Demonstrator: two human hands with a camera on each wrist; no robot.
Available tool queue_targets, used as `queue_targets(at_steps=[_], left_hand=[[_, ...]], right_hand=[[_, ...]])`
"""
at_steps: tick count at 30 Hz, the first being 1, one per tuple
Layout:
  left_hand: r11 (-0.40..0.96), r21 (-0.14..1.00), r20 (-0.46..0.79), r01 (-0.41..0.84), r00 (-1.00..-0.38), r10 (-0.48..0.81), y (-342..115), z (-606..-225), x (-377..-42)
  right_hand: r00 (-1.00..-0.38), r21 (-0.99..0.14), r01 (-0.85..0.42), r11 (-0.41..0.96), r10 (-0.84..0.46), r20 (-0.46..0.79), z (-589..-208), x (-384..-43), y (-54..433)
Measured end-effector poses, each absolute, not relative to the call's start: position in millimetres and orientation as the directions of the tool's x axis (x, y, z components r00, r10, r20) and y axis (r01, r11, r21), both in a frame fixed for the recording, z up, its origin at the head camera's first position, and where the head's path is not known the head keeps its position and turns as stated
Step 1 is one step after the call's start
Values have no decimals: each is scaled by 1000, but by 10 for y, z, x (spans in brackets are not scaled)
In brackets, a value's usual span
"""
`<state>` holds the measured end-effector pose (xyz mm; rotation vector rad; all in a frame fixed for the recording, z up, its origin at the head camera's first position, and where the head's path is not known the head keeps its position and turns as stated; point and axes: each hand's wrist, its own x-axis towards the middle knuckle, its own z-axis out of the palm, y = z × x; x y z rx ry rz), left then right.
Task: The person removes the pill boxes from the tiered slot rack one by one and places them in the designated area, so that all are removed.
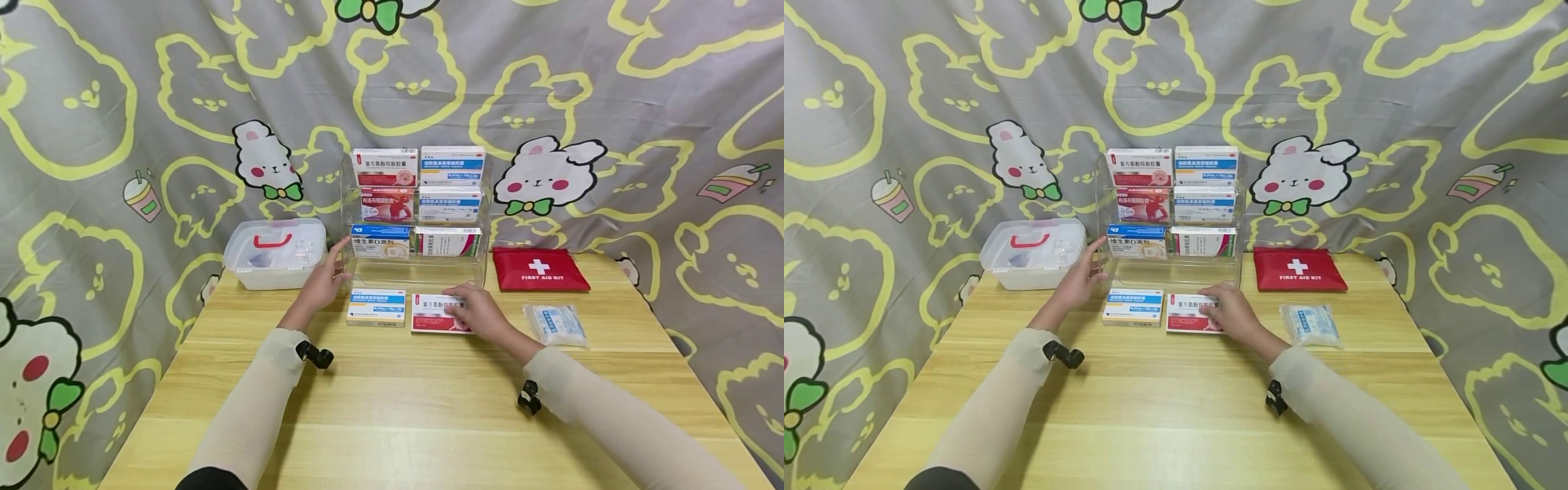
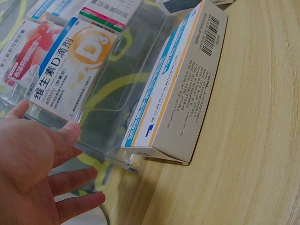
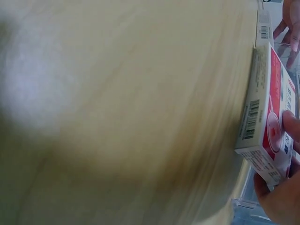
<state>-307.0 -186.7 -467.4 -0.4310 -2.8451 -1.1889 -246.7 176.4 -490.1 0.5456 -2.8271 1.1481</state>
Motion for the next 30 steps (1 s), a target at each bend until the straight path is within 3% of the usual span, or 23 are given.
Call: queue_targets(at_steps=[19, 30], left_hand=[[671, 691, 139, 268, -961, 240, -1863, -4676, -3056], [670, 694, 134, 265, -961, 241, -1863, -4678, -3053]], right_hand=[[-962, -739, -218, 638, -269, 51, -4959, -2430, 1752], [-947, -710, -257, 655, -316, 51, -5022, -2430, 1782]])
